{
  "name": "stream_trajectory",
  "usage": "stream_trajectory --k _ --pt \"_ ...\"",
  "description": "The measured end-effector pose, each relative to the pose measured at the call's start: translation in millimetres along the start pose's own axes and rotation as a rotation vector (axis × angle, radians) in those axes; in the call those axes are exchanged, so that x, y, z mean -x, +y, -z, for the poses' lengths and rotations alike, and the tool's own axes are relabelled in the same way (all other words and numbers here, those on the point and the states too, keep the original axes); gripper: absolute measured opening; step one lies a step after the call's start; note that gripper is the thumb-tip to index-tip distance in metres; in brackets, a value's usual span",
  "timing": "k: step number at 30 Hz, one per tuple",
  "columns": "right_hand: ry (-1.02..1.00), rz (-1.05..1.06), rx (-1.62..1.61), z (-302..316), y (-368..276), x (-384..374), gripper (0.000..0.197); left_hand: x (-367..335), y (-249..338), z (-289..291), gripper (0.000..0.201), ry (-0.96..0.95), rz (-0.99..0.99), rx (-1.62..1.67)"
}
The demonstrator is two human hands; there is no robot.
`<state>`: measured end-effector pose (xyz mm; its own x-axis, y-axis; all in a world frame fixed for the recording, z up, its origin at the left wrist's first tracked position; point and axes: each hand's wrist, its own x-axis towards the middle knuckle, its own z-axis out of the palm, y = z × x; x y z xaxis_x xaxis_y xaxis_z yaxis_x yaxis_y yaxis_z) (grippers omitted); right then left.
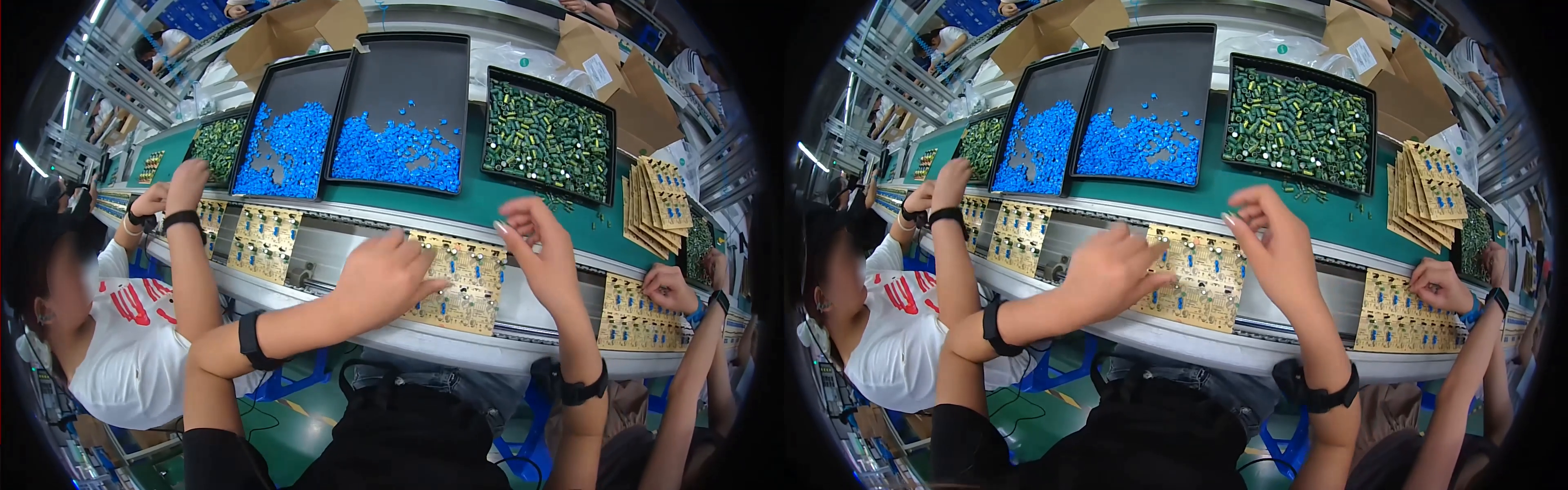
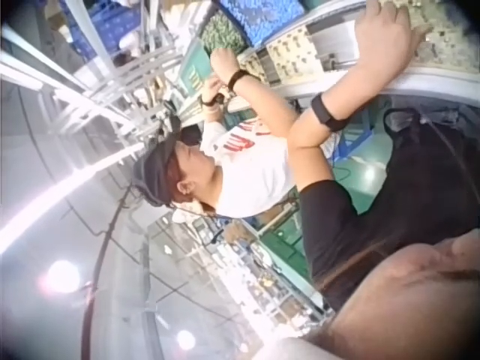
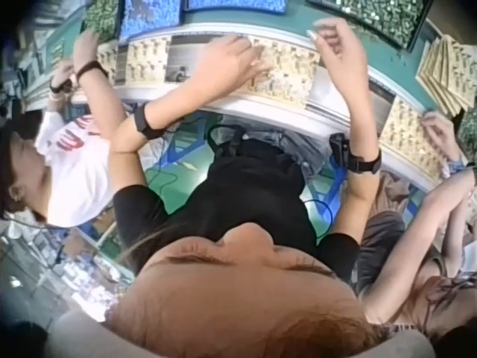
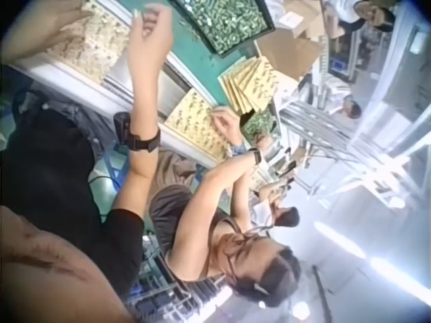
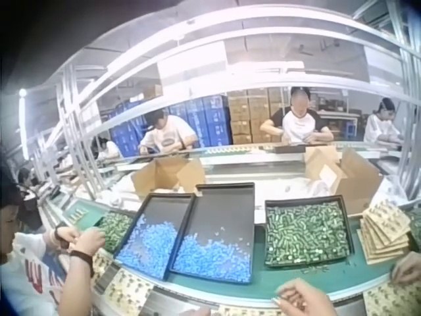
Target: The person picks up capacitors and blue components from trays and inserts them into circuit boards on a conveyor belt by hand. After placing the components, the person pushes the circuit boards along the assembly line.
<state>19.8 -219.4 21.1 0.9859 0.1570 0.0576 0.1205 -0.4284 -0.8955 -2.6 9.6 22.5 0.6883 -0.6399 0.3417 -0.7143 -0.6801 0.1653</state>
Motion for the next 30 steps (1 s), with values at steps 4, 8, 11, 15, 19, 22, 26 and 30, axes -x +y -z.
stream_trajectory --k 4,8,11,15,19,22,26,30 --pt "0.009 -0.166 -0.308 4.0 26.2 38.9 0.014 -78.9 -7.8 -8.5 0.033 0.204 -0.031 -0.069" --pt "-0.068 -0.326 -0.506 -3.0 33.5 52.8 0.015 -151.1 -25.8 -53.1 0.032 0.345 -0.176 -0.135" --pt "-0.059 -0.332 -0.53 -1.4 34.8 59.3 0.015 -175.3 -28.9 -74.2 0.026 0.102 -0.183 -0.175" --pt "-0.057 -0.372 -0.511 -0.1 33.6 60.9 0.016 -181.6 -29.9 -91.2 0.019 -0.064 -0.05 0.054" --pt "-0.064 -0.361 -0.424 -3.4 32.1 66.1 0.016 -185.4 -41.4 -92.5 0.016 -0.022 -0.118 0.035" --pt "-0.059 -0.272 -0.163 -5.8 33.6 73.5 0.017 -191.9 -25.6 -96.9 0.016 -0.052 -0.257 -0.207" --pt "-0.015 -0.131 0.189 -9.4 28.1 74.6 0.012 -205.1 -26.7 -80.5 0.017 -0.242 -0.205 -0.167" --pt "-0.013 -0.065 0.292 -7.8 26.7 74.2 0.011 -212.2 -19.4 -72.0 0.017 -0.398 -0.253 -0.191"
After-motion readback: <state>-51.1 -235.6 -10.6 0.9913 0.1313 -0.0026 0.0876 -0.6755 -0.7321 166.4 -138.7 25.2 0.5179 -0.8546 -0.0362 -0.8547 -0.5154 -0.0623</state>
